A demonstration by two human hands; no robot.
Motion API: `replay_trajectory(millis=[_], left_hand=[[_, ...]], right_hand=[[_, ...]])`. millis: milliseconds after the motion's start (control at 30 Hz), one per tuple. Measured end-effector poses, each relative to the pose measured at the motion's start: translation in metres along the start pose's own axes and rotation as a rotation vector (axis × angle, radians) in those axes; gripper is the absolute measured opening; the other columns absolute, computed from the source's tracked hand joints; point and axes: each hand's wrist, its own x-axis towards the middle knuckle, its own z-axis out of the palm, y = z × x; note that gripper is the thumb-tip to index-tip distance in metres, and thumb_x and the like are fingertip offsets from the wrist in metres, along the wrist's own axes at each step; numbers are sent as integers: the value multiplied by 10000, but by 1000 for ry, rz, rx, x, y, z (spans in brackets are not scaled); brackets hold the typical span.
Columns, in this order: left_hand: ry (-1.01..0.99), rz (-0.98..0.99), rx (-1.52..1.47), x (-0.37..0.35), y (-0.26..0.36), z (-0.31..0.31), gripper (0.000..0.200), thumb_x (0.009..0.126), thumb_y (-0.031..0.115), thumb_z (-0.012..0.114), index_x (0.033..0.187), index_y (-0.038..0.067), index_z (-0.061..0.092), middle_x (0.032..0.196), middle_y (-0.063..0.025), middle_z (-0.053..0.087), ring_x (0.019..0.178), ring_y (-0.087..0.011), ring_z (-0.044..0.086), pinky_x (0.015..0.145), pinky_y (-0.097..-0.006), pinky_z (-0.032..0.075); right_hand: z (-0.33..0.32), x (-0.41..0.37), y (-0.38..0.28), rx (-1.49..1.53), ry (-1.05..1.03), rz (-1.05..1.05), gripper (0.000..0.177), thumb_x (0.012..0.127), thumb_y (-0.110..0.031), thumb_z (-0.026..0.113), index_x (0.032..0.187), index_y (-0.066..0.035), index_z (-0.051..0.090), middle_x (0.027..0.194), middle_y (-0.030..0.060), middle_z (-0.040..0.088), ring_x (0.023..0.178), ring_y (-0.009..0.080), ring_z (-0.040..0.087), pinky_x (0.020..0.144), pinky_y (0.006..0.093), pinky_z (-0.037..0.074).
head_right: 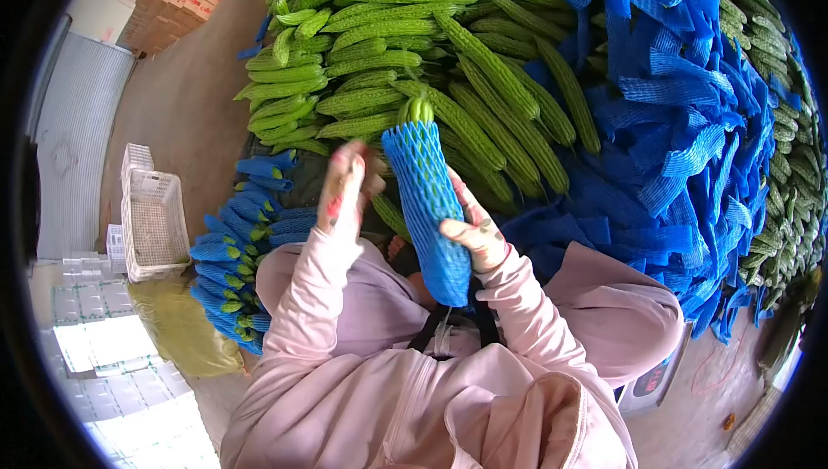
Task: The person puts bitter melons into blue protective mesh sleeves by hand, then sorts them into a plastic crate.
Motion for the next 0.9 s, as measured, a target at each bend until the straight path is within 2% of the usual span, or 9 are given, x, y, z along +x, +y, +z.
replay_trajectory(millis=[33, 133, 167, 267, 467, 567, 600, 733, 900], left_hand=[[-182, -149, 167, -14, 1, 12, 417, 935, 385, 521, 1147, 26, 521, 1001, -51, 600, 895, -165, 582, 840, -284, 476], [-137, -398, -32, -42, -3, 34, 527, 909, 445, 539, 1224, 25, 509, 1075, -64, 618, 937, -181, 603, 853, -320, 483], [-52, -444, -51, -43, -14, 20, 545, 901, 456, 545, 1236, 27, 509, 1091, -69, 620, 945, -187, 607, 850, -325, 484], [-137, -422, -94, -44, -18, 20, 509, 901, 429, 563, 1218, 34, 510, 1037, -68, 620, 938, -180, 604, 841, -319, 486], [-212, -253, 80, -43, -23, 18, 541, 906, 429, 556, 1269, 36, 479, 1149, -76, 582, 1063, -179, 555, 944, -327, 418], [-351, -218, 156, -35, -30, -3, 703, 820, 480, 659, 1310, 35, 422, 1182, -72, 551, 1117, -162, 515, 972, -314, 390], [-321, -234, 116, -43, -16, 7, 731, 798, 480, 684, 1309, 31, 417, 1168, -74, 559, 1083, -163, 538, 942, -312, 416], [-394, -289, -7, -39, -19, 9, 764, 766, 452, 729, 1306, 21, 403, 1093, -82, 591, 932, -166, 608, 842, -309, 484], [-56, -238, 46, -58, 25, 17, 671, 781, 433, 704, 1245, 10, 467, 1028, -101, 623, 867, -224, 638, 767, -350, 534]], right_hand=[[3, 2, -2, -176, -8, -75, 926, 779, -203, 739, 1467, -27, 145, 1383, 104, 411, 1249, 207, 418, 1046, 335, 316], [5, 3, -8, -533, -11, -42, 704, 848, -137, 674, 1417, 17, 288, 1275, 132, 523, 1162, 157, 498, 993, 293, 371], [13, 4, -18, -861, 102, -45, 556, 830, -143, 699, 1302, 29, 461, 1061, 112, 644, 956, 131, 611, 844, 252, 473], [32, 24, -26, -1276, 238, -462, 403, 749, -174, 766, 1057, 1, 574, 753, 65, 611, 598, 135, 594, 541, 261, 478], [58, 48, -38, -1839, 145, -690, 366, 653, -215, 791, 887, -42, 568, 736, 89, 608, 609, 284, 596, 583, 354, 483], [64, 45, -36, -1644, 112, -539, 197, 714, -55, 735, 827, -31, 576, 685, 93, 603, 583, 221, 598, 541, 296, 467], [70, 43, -40, -1547, 85, -517, 166, 705, 8, 688, 806, -34, 562, 652, 107, 582, 547, 281, 586, 518, 298, 475], [83, 47, -47, -1415, 302, -597, 146, 767, 47, 668, 774, -36, 548, 563, -8, 542, 488, 40, 486, 462, 190, 383], [84, 58, -36, -1219, 298, -492, 232, 825, 17, 622, 1051, 0, 575, 811, 36, 611, 711, 56, 552, 675, 193, 450]])
